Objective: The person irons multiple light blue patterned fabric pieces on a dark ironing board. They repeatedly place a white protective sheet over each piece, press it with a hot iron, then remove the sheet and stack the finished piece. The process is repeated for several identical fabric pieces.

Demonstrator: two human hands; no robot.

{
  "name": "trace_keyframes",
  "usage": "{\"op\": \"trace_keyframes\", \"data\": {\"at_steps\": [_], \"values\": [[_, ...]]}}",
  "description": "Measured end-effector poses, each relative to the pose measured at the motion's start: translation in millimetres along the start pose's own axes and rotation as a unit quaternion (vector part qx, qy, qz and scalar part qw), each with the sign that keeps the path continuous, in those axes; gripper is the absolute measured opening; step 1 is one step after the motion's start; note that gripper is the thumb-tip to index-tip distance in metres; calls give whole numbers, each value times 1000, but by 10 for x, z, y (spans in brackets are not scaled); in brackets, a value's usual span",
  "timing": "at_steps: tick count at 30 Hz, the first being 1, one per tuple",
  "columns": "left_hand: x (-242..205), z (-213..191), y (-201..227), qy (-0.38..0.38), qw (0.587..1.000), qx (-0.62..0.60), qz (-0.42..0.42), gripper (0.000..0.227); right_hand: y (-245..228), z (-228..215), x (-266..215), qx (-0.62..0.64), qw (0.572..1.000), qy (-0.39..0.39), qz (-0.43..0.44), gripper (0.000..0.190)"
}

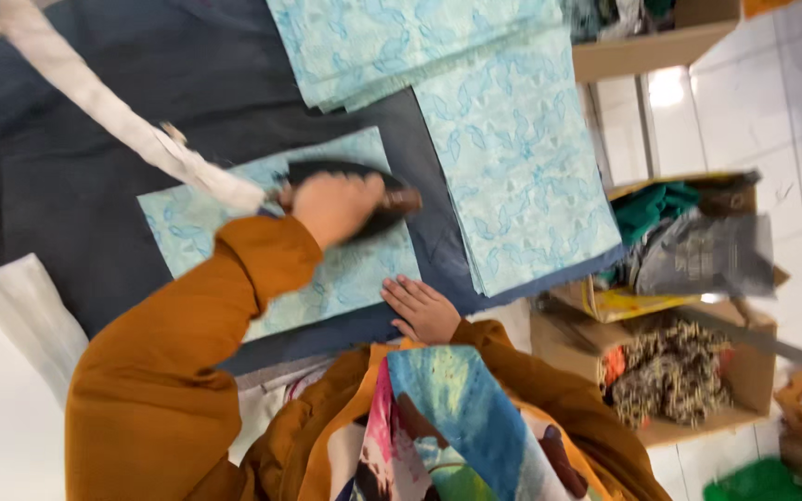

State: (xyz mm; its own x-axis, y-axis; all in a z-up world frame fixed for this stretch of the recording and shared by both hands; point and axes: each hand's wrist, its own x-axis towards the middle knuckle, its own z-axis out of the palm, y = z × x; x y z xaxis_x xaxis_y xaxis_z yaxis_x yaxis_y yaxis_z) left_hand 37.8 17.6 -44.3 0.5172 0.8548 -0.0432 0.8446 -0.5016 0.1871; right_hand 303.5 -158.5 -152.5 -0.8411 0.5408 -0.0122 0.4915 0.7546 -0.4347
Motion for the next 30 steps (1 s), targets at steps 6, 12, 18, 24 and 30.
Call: {"op": "trace_keyframes", "data": {"at_steps": [6, 12, 18, 24, 30], "values": [[699, 31, -612, 91, 990, 70, -84, 5, 37, 10, 43, -4, 1000, 20, -1, 66], [631, -527, -339, 90, 987, -24, -128, 55, 309, -811, 57, 153, 981, 117, 25, 34], [-227, -481, 390, -81, 987, -109, -81, 44, 1560, -2004, 951, 9, 931, 351, 96, 18], [-400, -226, 513, -33, 990, -112, -81, 25, 1585, -1459, 2661, -172, 979, 84, -65, 88], [-511, 38, 671, 4, 990, -74, -122, 5, 1740, -1140, 2913, -280, 954, 77, -75, 107]]}}
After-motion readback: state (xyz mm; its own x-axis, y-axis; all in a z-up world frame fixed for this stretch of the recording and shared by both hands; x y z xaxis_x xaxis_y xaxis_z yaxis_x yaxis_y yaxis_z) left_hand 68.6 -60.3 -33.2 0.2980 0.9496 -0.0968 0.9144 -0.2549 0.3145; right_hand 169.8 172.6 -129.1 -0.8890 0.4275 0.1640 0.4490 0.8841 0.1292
